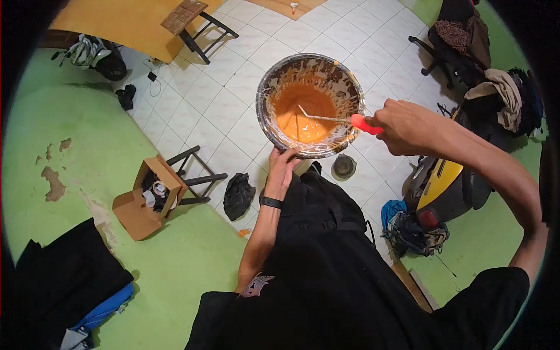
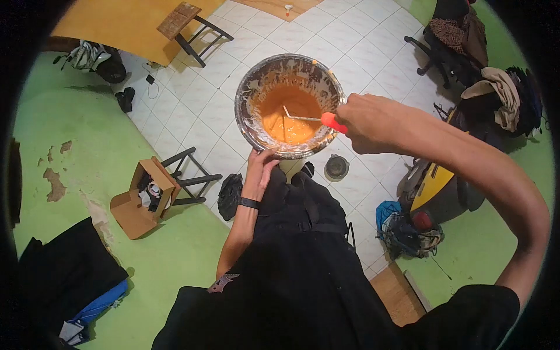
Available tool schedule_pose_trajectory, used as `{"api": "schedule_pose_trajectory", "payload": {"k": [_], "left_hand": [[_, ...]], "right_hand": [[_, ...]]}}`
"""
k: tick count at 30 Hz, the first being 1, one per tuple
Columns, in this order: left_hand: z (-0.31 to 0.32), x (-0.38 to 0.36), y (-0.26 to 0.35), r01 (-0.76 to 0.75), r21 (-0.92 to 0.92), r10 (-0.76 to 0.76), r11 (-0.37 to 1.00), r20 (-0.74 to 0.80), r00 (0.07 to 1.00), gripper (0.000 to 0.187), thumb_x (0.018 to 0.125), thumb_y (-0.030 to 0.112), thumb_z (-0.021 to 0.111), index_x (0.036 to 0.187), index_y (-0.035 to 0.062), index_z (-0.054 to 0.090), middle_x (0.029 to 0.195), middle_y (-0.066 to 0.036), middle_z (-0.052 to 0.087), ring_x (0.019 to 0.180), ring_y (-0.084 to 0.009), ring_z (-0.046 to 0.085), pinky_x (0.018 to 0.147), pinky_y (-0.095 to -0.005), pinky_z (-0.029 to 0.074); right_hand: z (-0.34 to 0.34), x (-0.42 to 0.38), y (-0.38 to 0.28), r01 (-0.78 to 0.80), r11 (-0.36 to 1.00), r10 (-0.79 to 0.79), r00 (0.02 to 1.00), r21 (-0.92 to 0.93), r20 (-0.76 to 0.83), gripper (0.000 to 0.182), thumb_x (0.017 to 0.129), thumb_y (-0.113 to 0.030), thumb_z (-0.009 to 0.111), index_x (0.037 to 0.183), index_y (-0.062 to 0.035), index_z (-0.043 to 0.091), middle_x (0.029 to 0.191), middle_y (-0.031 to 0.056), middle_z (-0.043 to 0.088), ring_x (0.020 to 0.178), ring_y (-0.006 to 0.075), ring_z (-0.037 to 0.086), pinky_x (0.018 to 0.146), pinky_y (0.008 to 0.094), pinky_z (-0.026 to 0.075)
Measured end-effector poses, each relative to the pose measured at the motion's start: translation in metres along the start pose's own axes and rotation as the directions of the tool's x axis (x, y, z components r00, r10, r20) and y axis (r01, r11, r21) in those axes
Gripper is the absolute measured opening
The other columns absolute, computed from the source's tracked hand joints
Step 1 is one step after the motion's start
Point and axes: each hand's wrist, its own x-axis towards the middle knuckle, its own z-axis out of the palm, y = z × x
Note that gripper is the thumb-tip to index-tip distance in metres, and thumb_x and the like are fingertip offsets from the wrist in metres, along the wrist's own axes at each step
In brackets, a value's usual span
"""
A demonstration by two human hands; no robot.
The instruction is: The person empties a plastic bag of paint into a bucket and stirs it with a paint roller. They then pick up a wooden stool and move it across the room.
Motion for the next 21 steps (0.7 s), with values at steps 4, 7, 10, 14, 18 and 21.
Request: {"api": "schedule_pose_trajectory", "payload": {"k": [4, 7, 10, 14, 18, 21], "left_hand": [[0.0, -0.002, 0.018, -0.03, 0.019, 0.03, 0.999, -0.022, 0.999, 0.035, 0.08, -0.002, 0.06, 0.114, 0.0031, 0.052, 0.106, -0.008, 0.062, 0.094, -0.0193, 0.061, 0.077, -0.0353, 0.054], [-0.01, 0.0, 0.018, -0.036, 0.054, 0.038, 0.998, -0.026, 0.999, 0.039, 0.08, 0.0, 0.061, 0.117, 0.003, 0.05, 0.107, -0.009, 0.061, 0.094, -0.0194, 0.061, 0.076, -0.0335, 0.052], [-0.017, -0.006, 0.014, -0.013, 0.072, 0.014, 0.997, -0.025, 1.0, 0.038, 0.081, 0.0, 0.062, 0.116, 0.0019, 0.05, 0.108, -0.01, 0.061, 0.096, -0.0196, 0.062, 0.079, -0.0347, 0.053], [-0.011, -0.011, 0.016, -0.006, 0.09, 0.008, 0.996, -0.026, 1.0, 0.037, 0.081, 0.0, 0.062, 0.116, 0.0014, 0.05, 0.11, -0.01, 0.061, 0.098, -0.0203, 0.062, 0.082, -0.0359, 0.053], [-0.008, -0.011, 0.02, -0.029, 0.066, 0.03, 0.997, -0.016, 0.999, 0.037, 0.08, 0.001, 0.063, 0.114, 0.0019, 0.051, 0.107, -0.009, 0.062, 0.096, -0.0199, 0.062, 0.078, -0.0342, 0.053], [-0.01, -0.013, 0.03, -0.046, 0.079, 0.05, 0.996, -0.041, 0.998, 0.037, 0.079, 0.002, 0.065, 0.113, 0.0027, 0.051, 0.105, -0.008, 0.063, 0.092, -0.0188, 0.062, 0.073, -0.0314, 0.053]], "right_hand": [[0.005, -0.015, 0.035, 0.006, 1.0, -0.006, 1.0, -0.029, -0.008, 0.017, 0.076, -0.002, 0.054, 0.091, 0.0029, 0.06, 0.071, 0.0219, 0.06, 0.074, 0.0377, 0.06, 0.066, 0.0455, 0.048], [-0.005, -0.011, 0.027, 0.013, 0.998, -0.014, 1.0, -0.056, -0.015, 0.018, 0.077, -0.002, 0.054, 0.093, 0.0026, 0.06, 0.072, 0.0218, 0.06, 0.074, 0.0377, 0.059, 0.067, 0.0455, 0.048], [-0.013, -0.003, 0.004, 0.01, 0.998, -0.011, 1.0, -0.069, -0.014, 0.018, 0.078, -0.002, 0.054, 0.094, 0.0024, 0.061, 0.072, 0.0217, 0.06, 0.074, 0.0376, 0.059, 0.067, 0.0454, 0.048], [-0.007, 0.008, -0.005, -0.048, 0.999, 0.048, 0.995, 0.0, 0.084, 0.014, 0.079, -0.003, 0.054, 0.091, 0.0029, 0.06, 0.076, 0.0212, 0.059, 0.075, 0.0367, 0.059, 0.068, 0.0454, 0.047], [0.0, 0.008, -0.006, 0.017, 0.998, -0.017, 1.0, 0.06, -0.004, 0.009, 0.07, 0.001, 0.054, 0.077, 0.0059, 0.057, 0.07, 0.0241, 0.059, 0.073, 0.0385, 0.06, 0.065, 0.0469, 0.048], [-0.001, 0.009, -0.005, 0.027, 0.998, -0.028, 0.999, 0.051, 0.016, 0.012, 0.072, 0.0, 0.054, 0.082, 0.0053, 0.058, 0.07, 0.0234, 0.059, 0.072, 0.0385, 0.06, 0.065, 0.0468, 0.048]]}}
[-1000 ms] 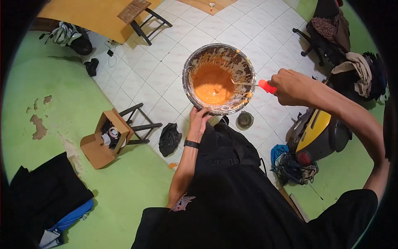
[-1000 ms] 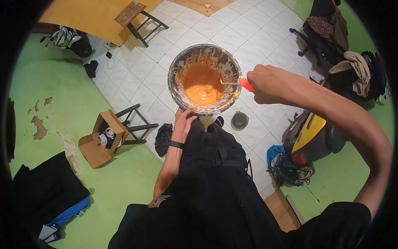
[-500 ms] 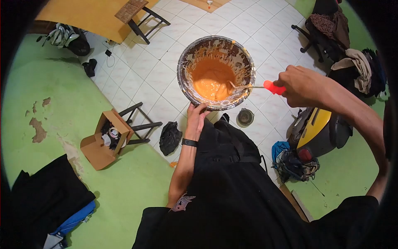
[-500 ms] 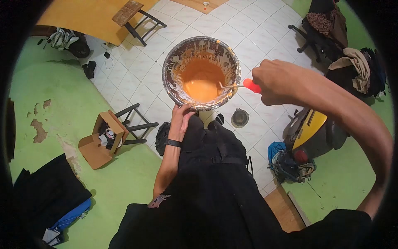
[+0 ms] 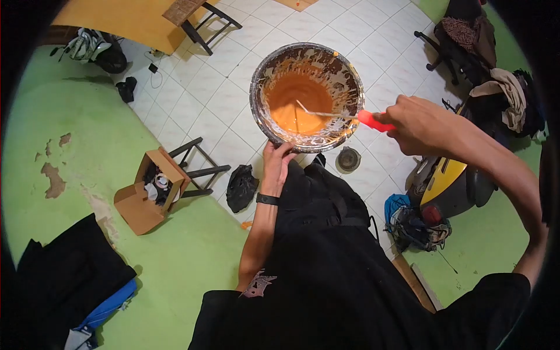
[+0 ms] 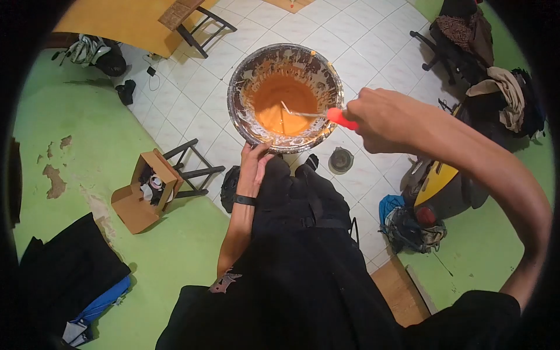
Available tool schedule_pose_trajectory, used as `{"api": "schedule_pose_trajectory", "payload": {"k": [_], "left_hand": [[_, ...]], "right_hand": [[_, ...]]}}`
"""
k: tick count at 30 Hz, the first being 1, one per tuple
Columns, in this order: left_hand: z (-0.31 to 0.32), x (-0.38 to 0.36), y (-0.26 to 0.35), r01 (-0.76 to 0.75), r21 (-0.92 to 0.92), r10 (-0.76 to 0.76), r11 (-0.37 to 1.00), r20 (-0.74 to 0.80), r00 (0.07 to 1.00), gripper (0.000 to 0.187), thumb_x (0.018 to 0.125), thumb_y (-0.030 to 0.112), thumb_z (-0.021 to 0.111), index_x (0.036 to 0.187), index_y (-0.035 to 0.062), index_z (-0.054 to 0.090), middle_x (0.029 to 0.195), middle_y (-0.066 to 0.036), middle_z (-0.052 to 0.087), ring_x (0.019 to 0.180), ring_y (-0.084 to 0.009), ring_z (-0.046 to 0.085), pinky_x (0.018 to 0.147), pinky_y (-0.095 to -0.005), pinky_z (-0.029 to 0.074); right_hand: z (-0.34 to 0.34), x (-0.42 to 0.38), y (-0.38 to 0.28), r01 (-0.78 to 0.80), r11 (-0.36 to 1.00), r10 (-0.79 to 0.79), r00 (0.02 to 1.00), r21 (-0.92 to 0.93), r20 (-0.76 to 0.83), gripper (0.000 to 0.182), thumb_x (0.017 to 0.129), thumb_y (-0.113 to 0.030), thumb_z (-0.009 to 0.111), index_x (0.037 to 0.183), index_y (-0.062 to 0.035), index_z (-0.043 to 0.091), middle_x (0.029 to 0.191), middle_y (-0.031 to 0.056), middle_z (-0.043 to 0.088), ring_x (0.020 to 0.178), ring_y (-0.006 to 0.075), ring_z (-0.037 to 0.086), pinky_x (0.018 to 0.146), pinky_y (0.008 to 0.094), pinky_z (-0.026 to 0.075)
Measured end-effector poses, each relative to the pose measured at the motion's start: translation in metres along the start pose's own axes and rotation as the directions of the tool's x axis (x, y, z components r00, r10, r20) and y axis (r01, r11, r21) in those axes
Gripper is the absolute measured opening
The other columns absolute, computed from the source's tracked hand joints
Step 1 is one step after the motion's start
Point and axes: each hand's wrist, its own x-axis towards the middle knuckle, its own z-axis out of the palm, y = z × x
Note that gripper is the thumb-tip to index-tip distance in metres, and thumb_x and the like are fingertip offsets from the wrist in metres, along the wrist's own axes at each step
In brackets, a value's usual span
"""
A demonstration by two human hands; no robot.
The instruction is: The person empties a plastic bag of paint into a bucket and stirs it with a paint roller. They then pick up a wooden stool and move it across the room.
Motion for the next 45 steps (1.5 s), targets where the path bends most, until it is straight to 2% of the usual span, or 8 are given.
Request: {"api": "schedule_pose_trajectory", "payload": {"k": [17, 19, 23, 25, 29, 35, 37, 45], "left_hand": [[-0.001, -0.005, -0.004, -0.005, -0.08, 0.002, 0.997, -0.039, 0.999, 0.028, 0.081, -0.003, 0.061, 0.107, 0.0031, 0.056, 0.102, -0.008, 0.063, 0.09, -0.0186, 0.063, 0.076, -0.0345, 0.055], [0.002, -0.006, -0.004, -0.019, -0.089, 0.015, 0.996, -0.045, 0.999, 0.028, 0.081, -0.004, 0.061, 0.107, 0.0028, 0.056, 0.104, -0.009, 0.063, 0.091, -0.0193, 0.063, 0.077, -0.0352, 0.055], [0.01, -0.008, -0.004, -0.003, -0.119, -0.001, 0.993, -0.036, 0.999, 0.032, 0.08, -0.002, 0.061, 0.11, 0.003, 0.053, 0.106, -0.009, 0.062, 0.093, -0.0195, 0.062, 0.074, -0.0336, 0.054], [0.007, -0.008, -0.01, 0.012, -0.082, -0.015, 0.997, -0.026, 1.0, 0.035, 0.08, -0.001, 0.062, 0.113, 0.0036, 0.051, 0.107, -0.008, 0.061, 0.093, -0.0196, 0.061, 0.071, -0.0319, 0.054], [0.003, -0.005, -0.009, 0.02, -0.028, -0.02, 0.999, 0.008, 1.0, 0.035, 0.08, -0.001, 0.061, 0.113, 0.0029, 0.051, 0.107, -0.009, 0.061, 0.094, -0.0201, 0.061, 0.073, -0.033, 0.054], [0.011, -0.008, -0.008, 0.01, -0.06, -0.011, 0.998, -0.029, 1.0, 0.034, 0.08, -0.001, 0.062, 0.112, 0.0041, 0.052, 0.108, -0.008, 0.061, 0.097, -0.0193, 0.06, 0.077, -0.0348, 0.052], [0.008, -0.004, -0.01, -0.007, -0.092, 0.004, 0.996, -0.029, 1.0, 0.035, 0.08, -0.001, 0.062, 0.113, 0.0047, 0.052, 0.108, -0.008, 0.061, 0.098, -0.0188, 0.06, 0.079, -0.0349, 0.05], [-0.001, -0.004, -0.015, 0.016, 0.004, -0.016, 1.0, -0.03, 0.999, 0.037, 0.079, -0.001, 0.063, 0.114, 0.004, 0.052, 0.107, -0.008, 0.062, 0.095, -0.0192, 0.061, 0.078, -0.0347, 0.051]], "right_hand": [[-0.008, -0.009, -0.014, 0.003, 0.999, -0.003, 1.0, 0.042, -0.01, 0.021, 0.079, 0.0, 0.056, 0.099, 0.0025, 0.062, 0.069, 0.022, 0.061, 0.071, 0.0372, 0.061, 0.066, 0.0451, 0.049], [-0.021, -0.012, -0.014, -0.128, 0.992, 0.128, 0.974, -0.011, 0.188, 0.023, 0.079, 0.0, 0.055, 0.1, 0.0018, 0.064, 0.07, 0.0222, 0.061, 0.073, 0.0364, 0.061, 0.068, 0.0444, 0.049], [-0.021, -0.013, -0.004, -0.095, 0.995, 0.099, 0.988, -0.039, 0.117, 0.026, 0.079, -0.001, 0.056, 0.103, 0.0007, 0.065, 0.07, 0.0223, 0.062, 0.072, 0.0368, 0.061, 0.067, 0.0439, 0.049], [-0.012, -0.012, 0.001, 0.066, 0.998, -0.065, 0.997, -0.023, 0.041, 0.029, 0.079, -0.001, 0.056, 0.106, 0.0018, 0.063, 0.069, 0.0232, 0.061, 0.069, 0.0374, 0.061, 0.067, 0.0433, 0.049], [-0.006, -0.005, -0.019, 0.021, 1.0, -0.021, 1.0, -0.006, -0.003, 0.031, 0.079, 0.0, 0.055, 0.109, 0.0033, 0.06, 0.069, 0.0242, 0.06, 0.067, 0.0384, 0.061, 0.066, 0.0441, 0.049], [-0.006, -0.002, -0.016, -0.021, 1.0, 0.023, 0.993, -0.021, 0.112, 0.033, 0.083, -0.02, 0.057, 0.108, 0.0024, 0.053, 0.091, 0.021, 0.064, 0.083, 0.0349, 0.064, 0.069, 0.0418, 0.053], [-0.026, 0.0, -0.014, -0.317, 0.938, 0.173, 0.776, 0.137, 0.607, 0.051, 0.085, -0.031, 0.06, 0.127, -0.0061, 0.046, 0.15, 0.0135, 0.025, 0.14, 0.0331, 0.018, 0.108, 0.0612, 0.019], [-0.007, -0.012, 0.0, -0.19, 0.975, 0.161, 0.96, 0.115, 0.229, 0.022, 0.077, -0.011, 0.057, 0.093, 0.0028, 0.055, 0.099, 0.021, 0.047, 0.096, 0.0363, 0.045, 0.08, 0.051, 0.038]]}}
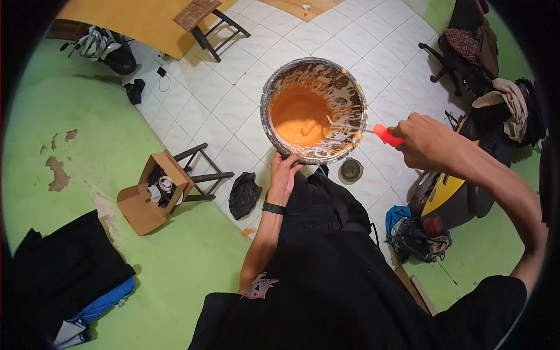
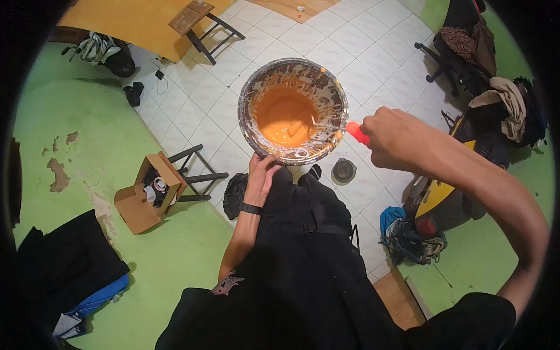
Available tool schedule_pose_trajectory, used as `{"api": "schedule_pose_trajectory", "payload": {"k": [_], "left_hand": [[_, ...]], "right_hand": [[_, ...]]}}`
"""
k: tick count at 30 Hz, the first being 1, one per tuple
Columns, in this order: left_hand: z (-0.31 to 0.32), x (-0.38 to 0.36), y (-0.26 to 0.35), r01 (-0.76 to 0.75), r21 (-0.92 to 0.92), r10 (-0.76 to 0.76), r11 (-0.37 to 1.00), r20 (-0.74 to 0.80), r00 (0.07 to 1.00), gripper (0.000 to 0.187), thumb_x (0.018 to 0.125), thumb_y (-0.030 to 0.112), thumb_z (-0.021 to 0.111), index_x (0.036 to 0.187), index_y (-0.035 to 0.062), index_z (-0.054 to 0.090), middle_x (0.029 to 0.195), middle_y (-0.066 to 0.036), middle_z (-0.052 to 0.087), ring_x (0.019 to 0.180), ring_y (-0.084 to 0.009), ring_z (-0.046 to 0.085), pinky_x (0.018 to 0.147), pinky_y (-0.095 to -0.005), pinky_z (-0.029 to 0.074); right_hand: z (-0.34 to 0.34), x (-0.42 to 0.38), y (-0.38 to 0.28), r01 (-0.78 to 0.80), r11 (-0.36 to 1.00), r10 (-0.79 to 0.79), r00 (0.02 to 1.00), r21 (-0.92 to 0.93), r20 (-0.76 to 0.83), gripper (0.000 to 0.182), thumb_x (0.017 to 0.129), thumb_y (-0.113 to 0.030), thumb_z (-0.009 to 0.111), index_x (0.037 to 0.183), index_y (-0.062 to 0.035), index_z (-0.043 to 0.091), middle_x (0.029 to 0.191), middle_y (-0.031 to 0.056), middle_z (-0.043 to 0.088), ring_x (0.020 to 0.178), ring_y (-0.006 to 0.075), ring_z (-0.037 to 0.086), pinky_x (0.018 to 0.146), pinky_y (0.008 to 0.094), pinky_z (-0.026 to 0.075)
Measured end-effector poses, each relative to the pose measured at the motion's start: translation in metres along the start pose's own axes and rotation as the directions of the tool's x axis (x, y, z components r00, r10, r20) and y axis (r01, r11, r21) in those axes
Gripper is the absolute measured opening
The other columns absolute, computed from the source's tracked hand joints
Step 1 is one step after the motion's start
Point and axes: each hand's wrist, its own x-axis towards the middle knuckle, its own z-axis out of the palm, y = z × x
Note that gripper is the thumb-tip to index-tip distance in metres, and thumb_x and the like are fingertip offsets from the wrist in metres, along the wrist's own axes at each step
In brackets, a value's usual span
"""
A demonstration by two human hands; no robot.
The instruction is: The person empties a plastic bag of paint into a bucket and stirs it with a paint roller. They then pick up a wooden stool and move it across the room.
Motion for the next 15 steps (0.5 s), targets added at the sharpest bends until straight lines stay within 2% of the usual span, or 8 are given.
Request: {"api": "schedule_pose_trajectory", "payload": {"k": [4, 7, 9, 11, 13, 15], "left_hand": [[0.008, -0.004, 0.001, 0.01, 0.018, -0.01, 1.0, 0.028, 1.0, 0.037, 0.078, -0.001, 0.062, 0.114, 0.003, 0.052, 0.107, -0.008, 0.062, 0.094, -0.019, 0.062, 0.078, -0.0342, 0.052], [0.011, -0.001, 0.001, 0.029, 0.023, -0.03, 0.999, 0.037, 0.999, 0.037, 0.079, -0.001, 0.062, 0.115, 0.0028, 0.051, 0.109, -0.008, 0.061, 0.096, -0.0193, 0.061, 0.08, -0.0349, 0.051], [0.015, -0.002, -0.002, 0.033, 0.012, -0.033, 0.999, 0.026, 0.999, 0.038, 0.079, -0.001, 0.061, 0.115, 0.0028, 0.051, 0.11, -0.008, 0.061, 0.097, -0.0195, 0.061, 0.082, -0.0355, 0.051], [0.022, -0.001, -0.009, 0.021, -0.07, -0.019, 0.997, 0.019, 1.0, 0.039, 0.08, -0.001, 0.061, 0.117, 0.0028, 0.05, 0.111, -0.009, 0.06, 0.1, -0.0206, 0.06, 0.085, -0.0379, 0.05], [0.021, 0.005, -0.013, 0.018, -0.09, -0.017, 0.996, 0.01, 1.0, 0.039, 0.08, -0.001, 0.06, 0.118, 0.0031, 0.049, 0.112, -0.009, 0.06, 0.101, -0.0211, 0.059, 0.085, -0.0389, 0.049], [0.017, 0.004, -0.014, 0.024, -0.103, -0.024, 0.994, 0.0, 1.0, 0.04, 0.081, -0.001, 0.06, 0.118, 0.0034, 0.049, 0.112, -0.009, 0.059, 0.102, -0.0216, 0.058, 0.086, -0.0398, 0.049]], "right_hand": [[0.017, 0.003, 0.007, 0.064, 0.997, -0.073, 0.974, -0.047, -0.216, 0.01, 0.072, 0.0, 0.055, 0.075, 0.0078, 0.06, 0.069, 0.0254, 0.059, 0.071, 0.0381, 0.061, 0.064, 0.0452, 0.048], [0.025, 0.006, 0.009, 0.103, 0.992, -0.12, 0.954, -0.073, -0.274, 0.01, 0.075, -0.002, 0.056, 0.074, 0.0069, 0.061, 0.068, 0.0254, 0.059, 0.068, 0.039, 0.061, 0.062, 0.0454, 0.048], [0.024, 0.006, 0.006, 0.105, 0.992, -0.118, 0.963, -0.068, -0.242, 0.012, 0.077, -0.004, 0.056, 0.077, 0.0067, 0.061, 0.067, 0.0252, 0.059, 0.069, 0.0393, 0.061, 0.063, 0.046, 0.048], [0.029, 0.008, 0.007, 0.181, 0.982, -0.187, 0.953, -0.049, -0.239, 0.013, 0.077, -0.004, 0.055, 0.081, 0.0066, 0.061, 0.069, 0.025, 0.059, 0.07, 0.0403, 0.061, 0.064, 0.0466, 0.049], [0.034, 0.007, 0.017, 0.226, 0.972, -0.236, 0.931, -0.068, -0.278, 0.014, 0.075, -0.004, 0.055, 0.083, 0.0062, 0.061, 0.07, 0.0244, 0.06, 0.07, 0.0411, 0.061, 0.066, 0.0464, 0.049], [0.029, 0.001, 0.017, 0.235, 0.972, -0.232, 0.949, -0.011, -0.215, 0.013, 0.072, -0.003, 0.055, 0.081, 0.0058, 0.06, 0.07, 0.0242, 0.06, 0.069, 0.0413, 0.06, 0.066, 0.0467, 0.049]]}}
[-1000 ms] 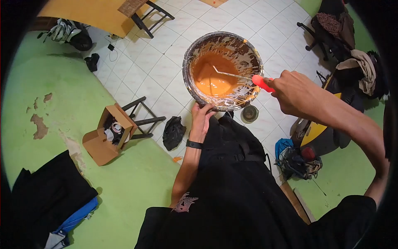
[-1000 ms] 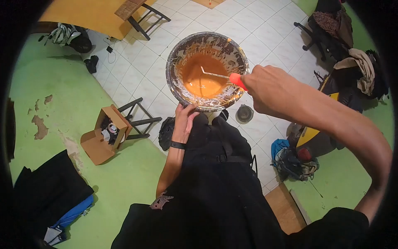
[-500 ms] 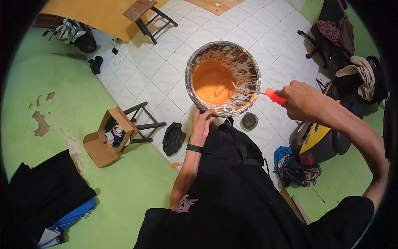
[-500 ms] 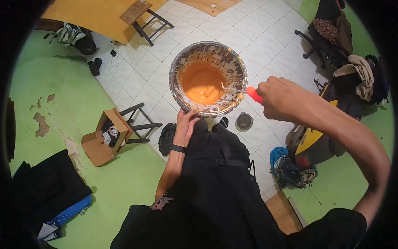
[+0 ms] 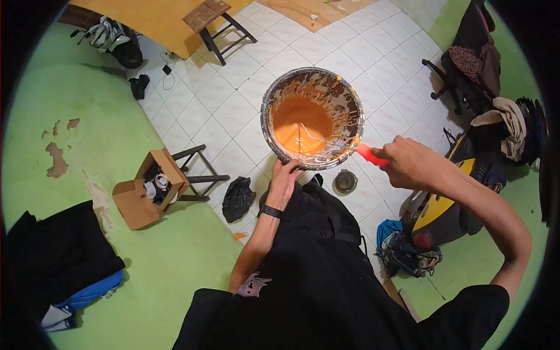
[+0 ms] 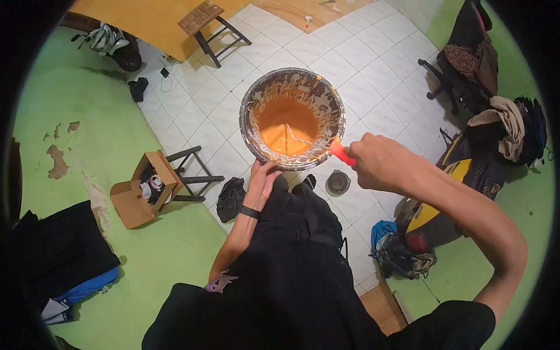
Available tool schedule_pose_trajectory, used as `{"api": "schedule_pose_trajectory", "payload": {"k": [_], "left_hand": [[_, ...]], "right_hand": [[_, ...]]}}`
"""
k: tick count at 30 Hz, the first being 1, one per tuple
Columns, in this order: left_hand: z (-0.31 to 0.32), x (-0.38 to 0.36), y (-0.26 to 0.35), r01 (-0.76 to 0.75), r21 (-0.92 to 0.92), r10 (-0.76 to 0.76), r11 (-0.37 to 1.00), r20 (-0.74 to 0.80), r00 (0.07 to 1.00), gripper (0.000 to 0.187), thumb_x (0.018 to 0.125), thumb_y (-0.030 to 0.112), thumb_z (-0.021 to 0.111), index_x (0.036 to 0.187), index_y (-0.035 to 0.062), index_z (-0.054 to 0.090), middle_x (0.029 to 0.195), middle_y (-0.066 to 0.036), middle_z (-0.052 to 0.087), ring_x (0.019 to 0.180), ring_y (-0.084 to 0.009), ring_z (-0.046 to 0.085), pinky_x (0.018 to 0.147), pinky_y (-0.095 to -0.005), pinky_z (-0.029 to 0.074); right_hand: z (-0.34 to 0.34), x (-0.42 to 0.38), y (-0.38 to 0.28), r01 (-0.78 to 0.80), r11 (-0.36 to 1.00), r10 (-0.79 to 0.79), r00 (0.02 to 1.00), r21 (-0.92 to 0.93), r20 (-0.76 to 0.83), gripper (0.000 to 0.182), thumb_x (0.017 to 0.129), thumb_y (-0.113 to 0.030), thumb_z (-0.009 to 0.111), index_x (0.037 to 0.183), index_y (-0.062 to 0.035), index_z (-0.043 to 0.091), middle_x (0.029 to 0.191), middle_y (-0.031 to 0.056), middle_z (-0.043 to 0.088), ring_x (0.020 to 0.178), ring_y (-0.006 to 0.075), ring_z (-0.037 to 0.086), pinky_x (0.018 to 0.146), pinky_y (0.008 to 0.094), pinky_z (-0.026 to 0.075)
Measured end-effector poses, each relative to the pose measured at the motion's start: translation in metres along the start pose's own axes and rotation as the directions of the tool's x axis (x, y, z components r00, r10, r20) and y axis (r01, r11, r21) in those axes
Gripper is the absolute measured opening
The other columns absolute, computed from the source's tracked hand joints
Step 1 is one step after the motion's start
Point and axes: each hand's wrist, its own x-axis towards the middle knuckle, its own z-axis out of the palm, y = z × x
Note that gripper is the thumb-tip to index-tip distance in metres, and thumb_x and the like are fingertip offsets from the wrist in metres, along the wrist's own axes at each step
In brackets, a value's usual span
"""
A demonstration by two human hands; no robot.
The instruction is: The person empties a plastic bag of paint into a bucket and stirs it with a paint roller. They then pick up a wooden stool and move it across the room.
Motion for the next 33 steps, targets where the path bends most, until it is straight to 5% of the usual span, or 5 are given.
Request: {"api": "schedule_pose_trajectory", "payload": {"k": [5, 18, 24, 27, 33], "left_hand": [[0.002, -0.004, 0.0, 0.005, 0.004, -0.005, 1.0, 0.009, 1.0, 0.038, 0.08, -0.001, 0.06, 0.117, 0.0047, 0.05, 0.111, -0.008, 0.06, 0.101, -0.0198, 0.058, 0.082, -0.0377, 0.049], [0.002, -0.001, -0.013, 0.037, 0.083, -0.038, 0.996, -0.001, 0.999, 0.035, 0.081, -0.001, 0.059, 0.114, 0.0043, 0.052, 0.107, -0.006, 0.062, 0.094, -0.0165, 0.061, 0.075, -0.0315, 0.052], [-0.005, -0.002, -0.003, 0.022, 0.077, -0.02, 0.997, -0.029, 0.999, 0.033, 0.081, 0.0, 0.058, 0.113, 0.0051, 0.053, 0.106, -0.006, 0.062, 0.092, -0.0167, 0.062, 0.072, -0.0314, 0.052], [-0.02, -0.005, -0.002, 0.068, 0.137, -0.067, 0.988, -0.009, 0.998, 0.04, 0.08, -0.002, 0.057, 0.119, 0.0031, 0.048, 0.11, -0.008, 0.062, 0.097, -0.0182, 0.062, 0.077, -0.0314, 0.053], [-0.037, -0.008, -0.013, 0.148, 0.231, -0.154, 0.962, 0.007, 0.988, 0.039, 0.078, -0.001, 0.059, 0.116, 0.003, 0.051, 0.107, -0.007, 0.062, 0.094, -0.0169, 0.062, 0.075, -0.03, 0.052]], "right_hand": [[-0.02, -0.002, 0.004, -0.231, 0.972, 0.235, 0.955, -0.043, 0.181, 0.039, 0.071, -0.027, 0.064, 0.095, 0.0034, 0.061, 0.092, 0.0308, 0.062, 0.089, 0.0442, 0.062, 0.08, 0.0475, 0.052], [0.022, -0.014, 0.032, -0.1, 0.99, 0.101, 0.995, -0.1, 0.011, 0.028, 0.081, -0.005, 0.056, 0.107, 0.0058, 0.06, 0.067, 0.026, 0.06, 0.065, 0.0408, 0.06, 0.065, 0.0467, 0.048], [0.008, -0.032, 0.048, -0.17, 0.972, 0.172, 0.985, 0.161, 0.006, 0.036, 0.084, -0.008, 0.055, 0.119, 0.0012, 0.058, 0.072, 0.0266, 0.06, 0.065, 0.0373, 0.062, 0.064, 0.0424, 0.048], [-0.018, -0.031, 0.027, -0.521, 0.726, 0.44, 0.853, 0.449, 0.28, 0.034, 0.082, -0.008, 0.047, 0.111, 0.0035, 0.059, 0.065, 0.0212, 0.058, 0.062, 0.0349, 0.059, 0.063, 0.0393, 0.047], [0.022, -0.02, 0.046, -0.211, 0.919, 0.213, 0.977, 0.333, 0.032, 0.041, 0.086, -0.012, 0.053, 0.124, 0.0022, 0.053, 0.072, 0.0258, 0.058, 0.064, 0.0366, 0.06, 0.063, 0.039, 0.048]]}}
